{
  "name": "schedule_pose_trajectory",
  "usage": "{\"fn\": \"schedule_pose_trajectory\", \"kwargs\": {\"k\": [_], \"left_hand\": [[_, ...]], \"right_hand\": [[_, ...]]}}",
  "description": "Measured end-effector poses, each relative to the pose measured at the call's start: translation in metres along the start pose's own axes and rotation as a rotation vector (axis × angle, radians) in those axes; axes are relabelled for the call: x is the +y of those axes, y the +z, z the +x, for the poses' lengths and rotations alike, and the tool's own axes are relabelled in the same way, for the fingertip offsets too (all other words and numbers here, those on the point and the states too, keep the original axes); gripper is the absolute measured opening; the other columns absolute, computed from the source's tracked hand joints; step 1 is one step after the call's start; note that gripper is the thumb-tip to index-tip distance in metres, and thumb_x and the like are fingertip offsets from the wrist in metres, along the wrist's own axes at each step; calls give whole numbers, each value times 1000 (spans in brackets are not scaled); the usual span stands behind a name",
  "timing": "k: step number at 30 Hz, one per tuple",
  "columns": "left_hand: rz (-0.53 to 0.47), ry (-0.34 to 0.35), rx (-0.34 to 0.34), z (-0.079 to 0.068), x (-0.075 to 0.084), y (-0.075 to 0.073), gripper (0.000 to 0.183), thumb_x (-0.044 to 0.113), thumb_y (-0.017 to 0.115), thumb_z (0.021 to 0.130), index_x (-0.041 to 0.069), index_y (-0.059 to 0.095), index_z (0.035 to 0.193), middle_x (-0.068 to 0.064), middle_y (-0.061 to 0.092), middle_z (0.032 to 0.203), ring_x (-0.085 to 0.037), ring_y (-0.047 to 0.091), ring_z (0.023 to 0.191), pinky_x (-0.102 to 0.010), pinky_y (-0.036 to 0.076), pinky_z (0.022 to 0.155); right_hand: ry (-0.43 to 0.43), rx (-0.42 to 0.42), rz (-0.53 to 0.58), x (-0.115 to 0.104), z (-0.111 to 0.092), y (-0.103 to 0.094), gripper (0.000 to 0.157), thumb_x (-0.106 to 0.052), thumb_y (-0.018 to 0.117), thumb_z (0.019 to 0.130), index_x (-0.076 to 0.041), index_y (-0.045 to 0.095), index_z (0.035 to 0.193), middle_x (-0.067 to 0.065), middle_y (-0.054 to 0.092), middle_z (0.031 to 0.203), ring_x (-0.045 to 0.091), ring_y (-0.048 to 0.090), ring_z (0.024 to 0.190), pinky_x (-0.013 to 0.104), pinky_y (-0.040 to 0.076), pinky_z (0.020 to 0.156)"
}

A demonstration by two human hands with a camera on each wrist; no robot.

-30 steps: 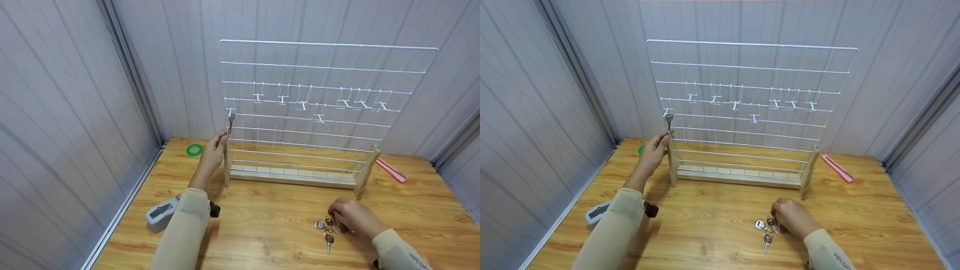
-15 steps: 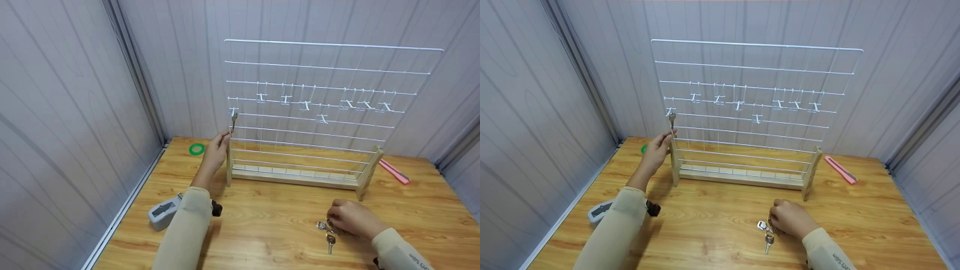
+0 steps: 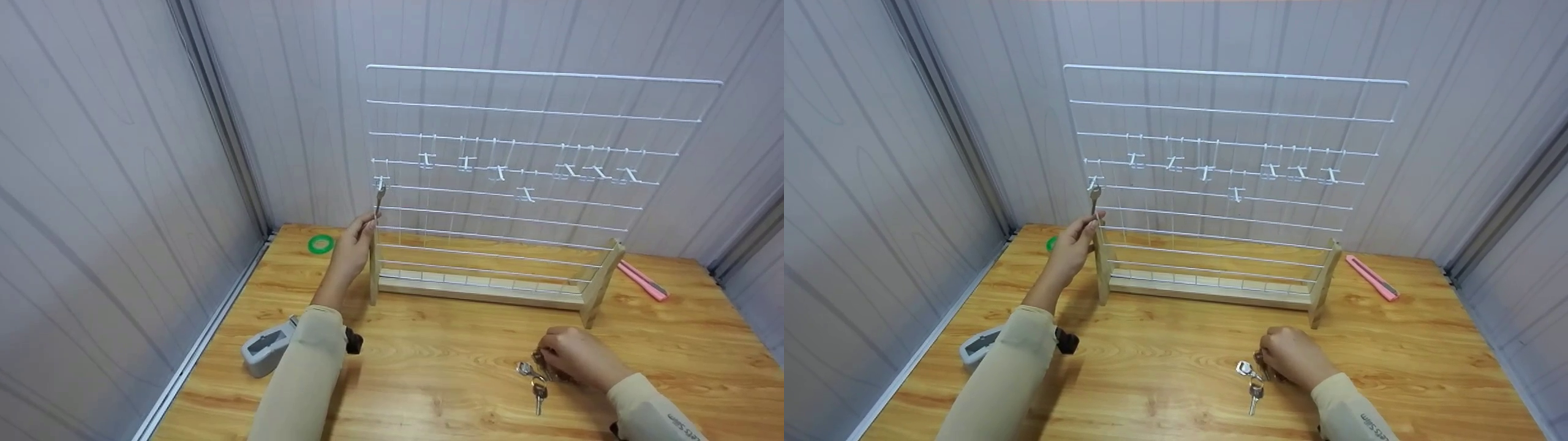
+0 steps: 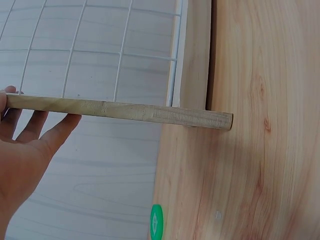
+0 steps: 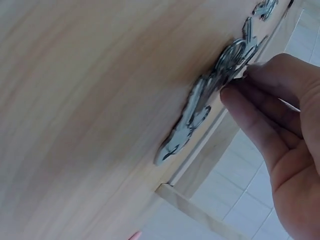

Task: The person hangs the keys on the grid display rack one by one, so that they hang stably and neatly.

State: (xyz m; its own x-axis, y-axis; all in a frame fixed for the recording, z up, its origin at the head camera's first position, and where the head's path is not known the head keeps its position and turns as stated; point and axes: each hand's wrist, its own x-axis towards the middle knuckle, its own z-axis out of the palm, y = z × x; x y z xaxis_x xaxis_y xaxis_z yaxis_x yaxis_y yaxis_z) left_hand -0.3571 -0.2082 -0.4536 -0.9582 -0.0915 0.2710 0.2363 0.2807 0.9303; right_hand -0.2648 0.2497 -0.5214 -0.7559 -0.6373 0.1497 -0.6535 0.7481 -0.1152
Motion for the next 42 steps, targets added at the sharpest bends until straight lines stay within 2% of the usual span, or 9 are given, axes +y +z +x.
{"fn": "schedule_pose_trajectory", "kwargs": {"k": [7,12,17,23,28,31,34,38,42], "left_hand": [[-6,-1,6,0,-2,0,39,31,51,114,15,64,147,-13,63,154,-33,56,148,-52,46,124],[-5,3,-9,-1,-2,-1,39,33,52,114,16,64,148,-12,63,155,-32,54,150,-51,44,125],[-13,12,-13,-1,-2,-1,38,31,52,114,15,64,147,-13,64,153,-32,56,147,-52,47,123],[-17,13,-2,1,-2,0,36,28,52,114,15,66,145,-13,64,153,-32,57,145,-51,48,122],[-7,36,8,1,-3,1,37,27,53,113,13,66,144,-14,65,151,-33,58,145,-52,47,123],[-7,37,10,1,-3,1,36,28,53,113,13,66,144,-14,65,151,-33,58,145,-52,47,123],[-11,34,9,2,-3,1,36,28,53,114,14,66,145,-14,65,152,-33,57,146,-52,47,123],[-7,27,4,1,-3,1,37,28,52,114,14,64,146,-15,63,154,-34,56,148,-52,46,124],[2,14,-3,0,-1,0,38,29,51,114,17,63,148,-12,62,156,-34,53,151,-53,44,125]], "right_hand": [[90,41,105,5,-1,4,5,-12,78,93,-17,77,92,-8,72,88,3,64,78,29,60,70],[229,20,332,4,-1,1,7,-16,72,101,-16,79,100,-7,77,92,-4,63,81,23,58,71],[306,64,591,-2,1,-8,15,-21,72,104,-9,79,109,6,82,101,1,70,83,22,61,73],[243,131,899,-16,8,-22,24,-16,67,107,4,72,118,21,78,112,14,78,92,32,67,79],[177,153,1078,-30,17,-32,28,-11,64,108,14,66,121,2,79,112,12,77,97,32,67,80],[177,144,1137,-39,22,-37,32,-12,62,109,16,64,124,-8,78,112,9,76,99,32,67,81],[188,134,1164,-48,28,-41,34,-13,62,110,16,63,125,-9,78,112,10,77,100,31,67,82],[199,145,1178,-62,38,-47,35,-15,63,109,16,63,126,-4,79,110,12,78,99,32,68,84],[174,184,1163,-77,50,-54,36,-15,61,110,17,61,126,12,79,114,14,79,99,34,68,83]]}}
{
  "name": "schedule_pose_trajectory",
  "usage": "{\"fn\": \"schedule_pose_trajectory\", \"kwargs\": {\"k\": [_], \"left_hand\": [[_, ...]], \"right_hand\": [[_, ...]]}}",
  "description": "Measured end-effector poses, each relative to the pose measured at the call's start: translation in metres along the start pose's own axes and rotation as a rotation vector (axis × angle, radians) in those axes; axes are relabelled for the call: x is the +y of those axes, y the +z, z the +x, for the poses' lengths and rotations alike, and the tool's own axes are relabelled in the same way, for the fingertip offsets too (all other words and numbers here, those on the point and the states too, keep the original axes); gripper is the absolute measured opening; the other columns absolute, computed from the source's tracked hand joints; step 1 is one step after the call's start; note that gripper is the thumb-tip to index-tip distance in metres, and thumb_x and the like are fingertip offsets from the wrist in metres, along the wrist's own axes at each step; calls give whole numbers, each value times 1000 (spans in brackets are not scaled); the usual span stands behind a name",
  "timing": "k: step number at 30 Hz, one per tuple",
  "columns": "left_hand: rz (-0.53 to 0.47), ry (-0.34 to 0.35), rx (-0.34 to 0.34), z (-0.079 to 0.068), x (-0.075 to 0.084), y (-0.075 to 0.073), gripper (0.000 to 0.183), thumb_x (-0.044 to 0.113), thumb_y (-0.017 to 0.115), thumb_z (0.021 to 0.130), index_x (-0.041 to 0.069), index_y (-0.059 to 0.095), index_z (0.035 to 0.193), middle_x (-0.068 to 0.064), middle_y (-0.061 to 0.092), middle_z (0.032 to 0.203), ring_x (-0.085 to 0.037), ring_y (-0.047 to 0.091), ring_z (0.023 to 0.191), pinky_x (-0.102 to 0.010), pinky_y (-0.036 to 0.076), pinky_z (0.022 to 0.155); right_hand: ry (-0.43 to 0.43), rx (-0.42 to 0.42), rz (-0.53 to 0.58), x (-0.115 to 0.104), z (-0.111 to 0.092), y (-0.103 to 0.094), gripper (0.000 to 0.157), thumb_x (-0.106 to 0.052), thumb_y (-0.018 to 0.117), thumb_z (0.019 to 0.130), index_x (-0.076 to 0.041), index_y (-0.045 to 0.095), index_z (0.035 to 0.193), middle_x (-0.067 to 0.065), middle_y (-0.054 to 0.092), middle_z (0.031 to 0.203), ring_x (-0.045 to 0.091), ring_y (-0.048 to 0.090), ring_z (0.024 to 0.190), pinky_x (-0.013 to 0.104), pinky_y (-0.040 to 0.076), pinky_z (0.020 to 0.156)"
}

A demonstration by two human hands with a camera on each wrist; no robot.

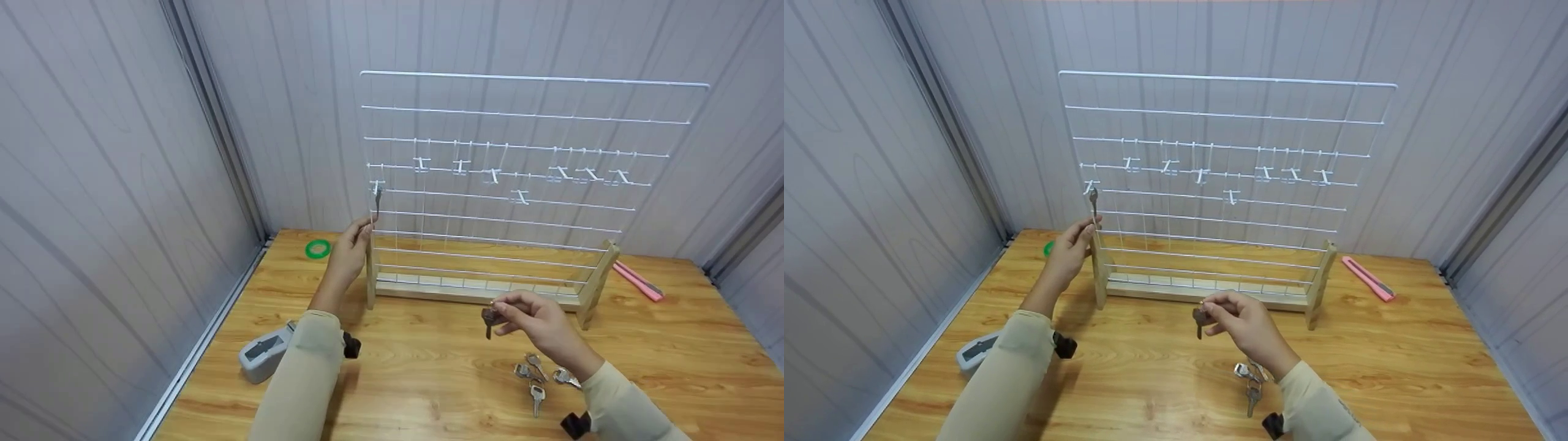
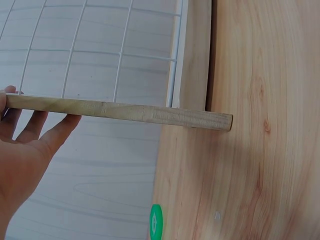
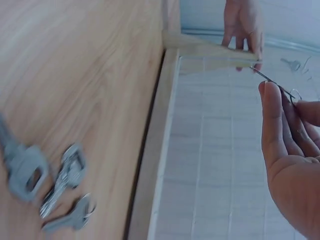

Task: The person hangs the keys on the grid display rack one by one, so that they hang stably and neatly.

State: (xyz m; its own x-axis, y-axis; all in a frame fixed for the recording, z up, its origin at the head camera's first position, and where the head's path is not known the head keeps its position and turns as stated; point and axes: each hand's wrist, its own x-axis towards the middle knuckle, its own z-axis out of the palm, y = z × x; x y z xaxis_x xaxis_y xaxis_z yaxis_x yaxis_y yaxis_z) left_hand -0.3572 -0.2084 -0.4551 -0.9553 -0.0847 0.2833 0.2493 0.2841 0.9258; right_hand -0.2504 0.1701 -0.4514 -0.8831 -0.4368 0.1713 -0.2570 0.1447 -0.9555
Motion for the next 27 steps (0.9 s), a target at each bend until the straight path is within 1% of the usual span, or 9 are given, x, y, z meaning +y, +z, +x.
{"fn": "schedule_pose_trajectory", "kwargs": {"k": [3,6,9,13,16,19,23,25,27], "left_hand": [[-4,-1,-5,-1,1,0,38,30,51,114,17,63,149,-11,61,157,-34,52,152,-53,44,126],[-4,4,-1,-1,1,0,39,30,51,114,16,63,148,-11,61,157,-34,52,152,-53,44,126],[-7,6,2,0,1,0,38,30,51,114,16,64,148,-12,62,156,-34,53,150,-53,45,125],[-15,-5,7,0,1,1,38,29,52,114,17,64,147,-13,63,155,-34,55,149,-53,47,123],[-20,-13,10,0,1,1,38,30,53,114,16,65,147,-13,63,155,-33,55,149,-53,47,123],[-25,-14,8,0,1,1,38,30,53,114,16,65,147,-12,63,154,-33,55,148,-53,47,123],[-26,-14,3,1,1,1,37,30,52,114,17,66,146,-12,63,154,-33,55,148,-53,47,123],[-22,-14,4,1,0,1,38,30,52,114,16,65,147,-12,64,154,-33,56,148,-53,48,122],[-23,-12,4,1,0,0,38,30,52,114,15,65,147,-12,64,153,-32,56,147,-52,48,122]], "right_hand": [[-12,25,-15,-12,9,11,35,-15,59,111,16,60,127,24,76,117,14,79,97,34,68,83],[2,65,-20,-26,20,22,34,-17,60,111,12,60,128,29,75,117,15,79,93,35,68,83],[9,107,-7,-42,33,32,31,-17,60,111,9,60,128,27,75,116,17,80,90,35,68,82],[-12,145,-9,-65,52,43,27,-14,58,111,7,60,128,23,76,114,20,80,89,34,68,80],[-40,152,-3,-82,66,51,24,-13,57,112,5,60,127,22,76,111,25,81,89,34,68,77],[-64,160,14,-98,79,56,23,-14,57,112,4,60,127,20,75,109,28,82,85,34,68,73],[-106,174,19,-121,94,60,22,-14,57,112,2,61,126,17,73,99,26,81,78,39,68,72],[-127,179,4,-132,101,62,21,-15,57,112,0,61,125,13,73,95,24,81,77,41,68,72],[-146,187,-5,-142,107,63,21,-15,57,112,1,60,125,11,71,90,30,81,79,42,68,72]]}}
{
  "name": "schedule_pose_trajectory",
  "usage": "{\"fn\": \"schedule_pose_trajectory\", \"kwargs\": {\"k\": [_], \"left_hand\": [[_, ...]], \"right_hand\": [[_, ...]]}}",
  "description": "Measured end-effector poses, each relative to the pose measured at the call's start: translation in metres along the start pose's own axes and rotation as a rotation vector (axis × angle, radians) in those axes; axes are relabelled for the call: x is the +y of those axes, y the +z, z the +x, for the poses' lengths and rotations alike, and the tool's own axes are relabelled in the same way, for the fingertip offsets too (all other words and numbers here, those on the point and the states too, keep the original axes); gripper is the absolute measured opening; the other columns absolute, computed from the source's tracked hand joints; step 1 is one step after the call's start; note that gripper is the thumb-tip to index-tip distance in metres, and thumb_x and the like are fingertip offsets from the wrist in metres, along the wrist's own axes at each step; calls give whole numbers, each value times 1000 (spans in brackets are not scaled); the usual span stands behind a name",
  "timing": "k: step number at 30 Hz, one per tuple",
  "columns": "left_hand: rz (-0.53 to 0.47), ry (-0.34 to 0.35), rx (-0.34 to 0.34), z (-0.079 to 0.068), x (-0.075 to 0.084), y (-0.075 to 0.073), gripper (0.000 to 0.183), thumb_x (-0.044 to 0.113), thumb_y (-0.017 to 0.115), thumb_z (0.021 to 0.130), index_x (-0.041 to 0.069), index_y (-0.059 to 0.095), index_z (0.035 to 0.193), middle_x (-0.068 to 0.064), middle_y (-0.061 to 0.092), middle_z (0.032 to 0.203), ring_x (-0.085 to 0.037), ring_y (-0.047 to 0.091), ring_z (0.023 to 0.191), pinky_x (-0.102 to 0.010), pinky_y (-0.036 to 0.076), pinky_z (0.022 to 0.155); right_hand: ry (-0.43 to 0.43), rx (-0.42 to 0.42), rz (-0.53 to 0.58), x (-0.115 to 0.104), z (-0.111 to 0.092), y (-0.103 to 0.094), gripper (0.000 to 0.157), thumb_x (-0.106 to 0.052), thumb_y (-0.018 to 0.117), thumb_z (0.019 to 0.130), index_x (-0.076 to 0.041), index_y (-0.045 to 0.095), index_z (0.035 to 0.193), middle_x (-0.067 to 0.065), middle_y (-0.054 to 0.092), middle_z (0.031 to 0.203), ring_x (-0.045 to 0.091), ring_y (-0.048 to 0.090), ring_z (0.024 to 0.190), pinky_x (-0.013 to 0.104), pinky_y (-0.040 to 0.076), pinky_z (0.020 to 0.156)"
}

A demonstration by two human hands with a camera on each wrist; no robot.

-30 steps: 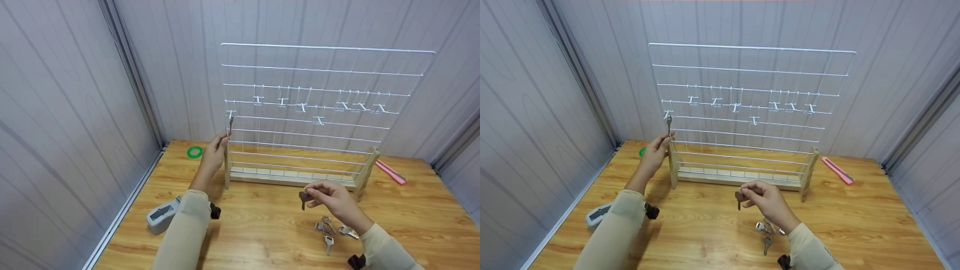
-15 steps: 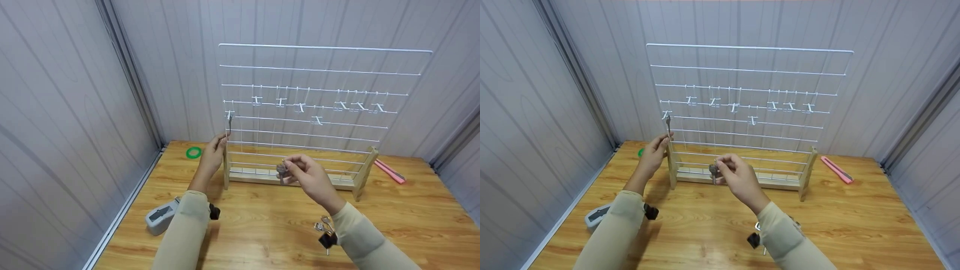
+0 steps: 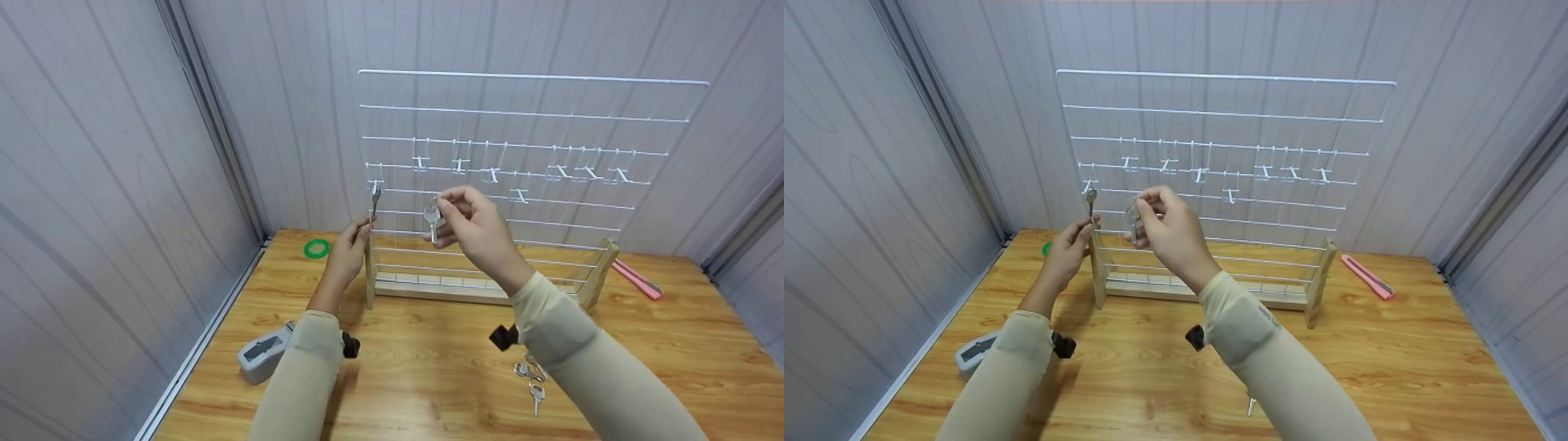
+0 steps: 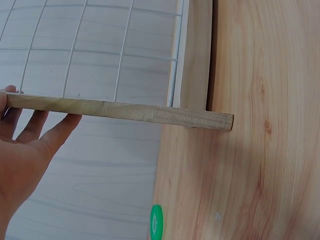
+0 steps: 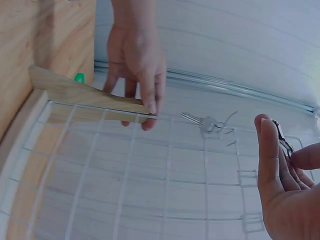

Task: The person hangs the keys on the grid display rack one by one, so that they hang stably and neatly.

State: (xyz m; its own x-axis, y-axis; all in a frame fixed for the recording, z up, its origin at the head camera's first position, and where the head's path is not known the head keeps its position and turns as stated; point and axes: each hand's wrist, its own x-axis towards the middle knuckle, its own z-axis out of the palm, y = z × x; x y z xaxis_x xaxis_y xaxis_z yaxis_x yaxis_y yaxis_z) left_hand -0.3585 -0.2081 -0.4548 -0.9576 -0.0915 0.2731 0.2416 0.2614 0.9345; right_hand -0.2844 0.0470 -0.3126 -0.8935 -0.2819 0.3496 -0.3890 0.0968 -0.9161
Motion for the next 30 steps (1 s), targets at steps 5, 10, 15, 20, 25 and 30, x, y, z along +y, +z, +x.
{"fn": "schedule_pose_trajectory", "kwargs": {"k": [5,10,15,20,25,30], "left_hand": [[20,28,5,0,1,-1,37,29,53,114,13,66,145,-13,66,150,-32,59,144,-52,49,121],[17,34,2,-1,1,-1,37,29,52,114,13,65,145,-13,65,152,-33,57,147,-53,48,122],[23,18,5,-1,2,-1,37,28,52,114,12,65,145,-15,65,152,-34,58,145,-54,49,121],[24,25,1,-1,2,-1,38,30,52,114,14,65,146,-13,64,153,-33,57,147,-53,47,123],[20,19,1,-1,0,-1,38,32,52,114,15,66,145,-11,65,153,-32,57,147,-52,48,122],[13,16,-1,-1,0,-1,38,31,52,114,16,66,145,-11,64,153,-31,57,147,-52,48,123]], "right_hand": [[-46,44,-39,-16,15,6,21,-16,56,113,0,60,125,11,71,88,31,81,77,39,68,69],[-76,95,-143,-21,26,15,21,-16,53,114,-1,59,127,12,72,93,21,79,71,35,67,66],[-97,147,-253,-19,36,21,22,-15,52,114,1,60,127,15,74,97,24,80,73,31,67,65],[-140,190,-393,-14,43,24,22,-15,52,113,1,61,125,16,77,101,30,80,74,28,65,62],[-210,245,-588,-10,50,26,21,-14,52,113,1,64,121,16,80,98,26,78,70,30,62,61],[-271,278,-705,-4,56,27,22,-15,51,113,1,65,119,13,78,91,23,73,69,34,56,63]]}}
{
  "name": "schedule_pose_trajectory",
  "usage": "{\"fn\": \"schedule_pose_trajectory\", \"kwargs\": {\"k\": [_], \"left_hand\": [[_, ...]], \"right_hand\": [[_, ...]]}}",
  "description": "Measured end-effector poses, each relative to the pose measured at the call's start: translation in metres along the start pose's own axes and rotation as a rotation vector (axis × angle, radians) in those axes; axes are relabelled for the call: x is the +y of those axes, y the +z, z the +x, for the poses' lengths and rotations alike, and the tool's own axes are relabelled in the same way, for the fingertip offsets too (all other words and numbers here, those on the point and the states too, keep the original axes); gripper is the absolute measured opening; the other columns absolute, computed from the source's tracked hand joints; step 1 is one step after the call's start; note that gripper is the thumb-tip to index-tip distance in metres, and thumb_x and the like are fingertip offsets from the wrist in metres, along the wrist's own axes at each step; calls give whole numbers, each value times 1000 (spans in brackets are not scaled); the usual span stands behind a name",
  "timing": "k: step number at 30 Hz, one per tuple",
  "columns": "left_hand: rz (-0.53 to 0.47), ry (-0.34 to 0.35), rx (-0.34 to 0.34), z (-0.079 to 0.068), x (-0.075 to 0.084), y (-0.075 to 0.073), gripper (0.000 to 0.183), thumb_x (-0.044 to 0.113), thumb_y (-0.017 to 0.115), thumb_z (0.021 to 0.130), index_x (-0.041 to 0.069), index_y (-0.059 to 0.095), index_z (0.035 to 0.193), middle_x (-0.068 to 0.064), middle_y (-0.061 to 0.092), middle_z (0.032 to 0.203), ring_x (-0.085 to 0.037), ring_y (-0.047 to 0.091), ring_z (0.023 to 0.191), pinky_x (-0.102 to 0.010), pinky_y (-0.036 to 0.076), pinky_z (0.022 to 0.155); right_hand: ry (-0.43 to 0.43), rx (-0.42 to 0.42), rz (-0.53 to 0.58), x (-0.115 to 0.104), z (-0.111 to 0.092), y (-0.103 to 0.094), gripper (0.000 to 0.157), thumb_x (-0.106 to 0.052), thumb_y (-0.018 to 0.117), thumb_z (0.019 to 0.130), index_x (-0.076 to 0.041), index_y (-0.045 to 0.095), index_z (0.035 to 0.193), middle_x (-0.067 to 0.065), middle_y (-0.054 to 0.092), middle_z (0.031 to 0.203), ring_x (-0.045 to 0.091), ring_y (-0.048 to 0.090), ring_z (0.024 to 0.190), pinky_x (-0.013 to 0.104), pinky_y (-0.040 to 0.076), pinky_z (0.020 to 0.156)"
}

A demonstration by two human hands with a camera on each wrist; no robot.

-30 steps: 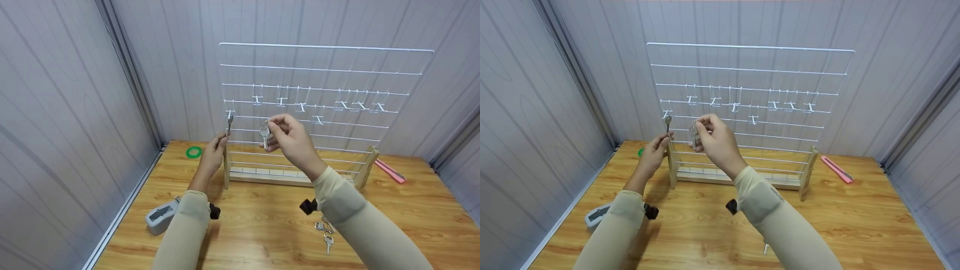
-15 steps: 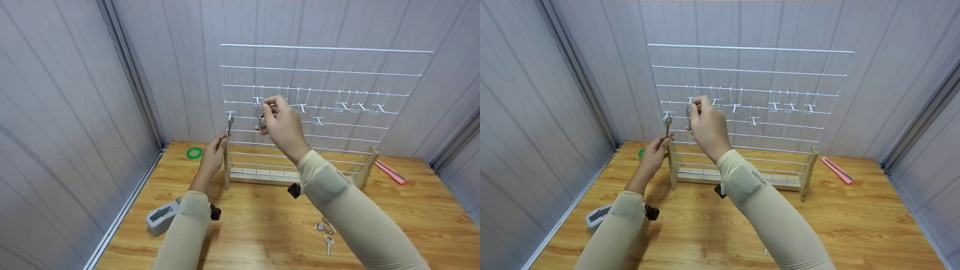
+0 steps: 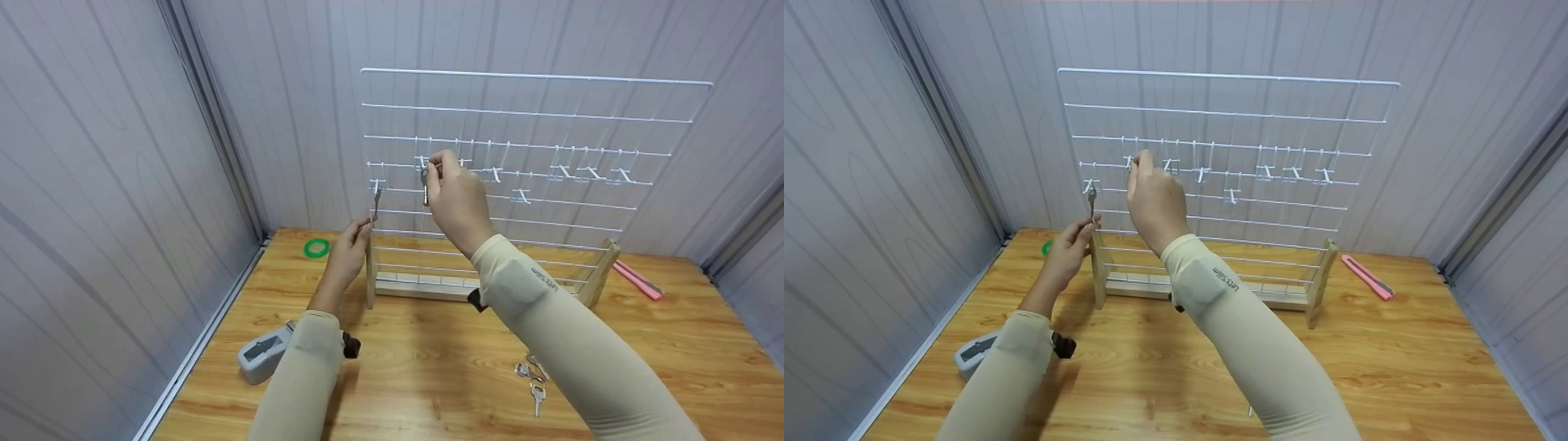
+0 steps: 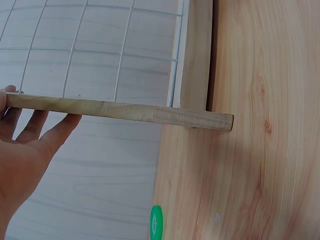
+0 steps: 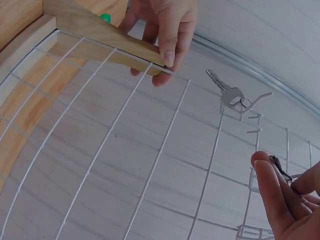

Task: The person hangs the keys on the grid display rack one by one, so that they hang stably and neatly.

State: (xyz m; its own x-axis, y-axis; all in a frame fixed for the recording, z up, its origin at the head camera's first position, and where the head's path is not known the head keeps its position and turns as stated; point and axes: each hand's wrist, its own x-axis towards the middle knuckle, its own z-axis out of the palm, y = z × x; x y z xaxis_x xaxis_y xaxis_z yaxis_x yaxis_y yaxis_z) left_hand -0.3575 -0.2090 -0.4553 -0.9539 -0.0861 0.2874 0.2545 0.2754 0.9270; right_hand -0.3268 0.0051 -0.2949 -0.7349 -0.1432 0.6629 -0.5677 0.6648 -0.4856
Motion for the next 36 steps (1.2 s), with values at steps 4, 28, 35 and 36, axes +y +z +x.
{"fn": "schedule_pose_trajectory", "kwargs": {"k": [4,28,35,36], "left_hand": [[-1,-6,1,0,1,1,37,29,53,114,17,65,146,-11,64,154,-32,56,148,-51,48,123],[-21,14,12,3,-3,1,37,24,52,114,11,64,147,-11,65,152,-32,59,145,-50,49,121],[-33,-29,-11,1,-2,-3,38,28,51,115,15,63,148,-14,62,155,-32,58,144,-51,51,118],[-32,-33,-11,1,-1,-3,37,28,51,115,17,63,148,-14,63,154,-31,59,143,-51,52,118]], "right_hand": [[-11,-8,0,4,1,2,22,-14,49,114,1,64,120,13,77,89,21,75,67,32,57,60],[-21,-44,76,15,-31,-23,28,-22,52,114,-2,64,130,14,80,105,20,77,65,30,63,60],[105,-193,157,24,-65,-50,32,-28,57,112,-6,62,135,11,79,112,17,76,67,25,62,56],[139,-238,163,28,-71,-54,33,-29,58,112,-6,61,137,12,78,116,17,76,67,26,62,56]]}}
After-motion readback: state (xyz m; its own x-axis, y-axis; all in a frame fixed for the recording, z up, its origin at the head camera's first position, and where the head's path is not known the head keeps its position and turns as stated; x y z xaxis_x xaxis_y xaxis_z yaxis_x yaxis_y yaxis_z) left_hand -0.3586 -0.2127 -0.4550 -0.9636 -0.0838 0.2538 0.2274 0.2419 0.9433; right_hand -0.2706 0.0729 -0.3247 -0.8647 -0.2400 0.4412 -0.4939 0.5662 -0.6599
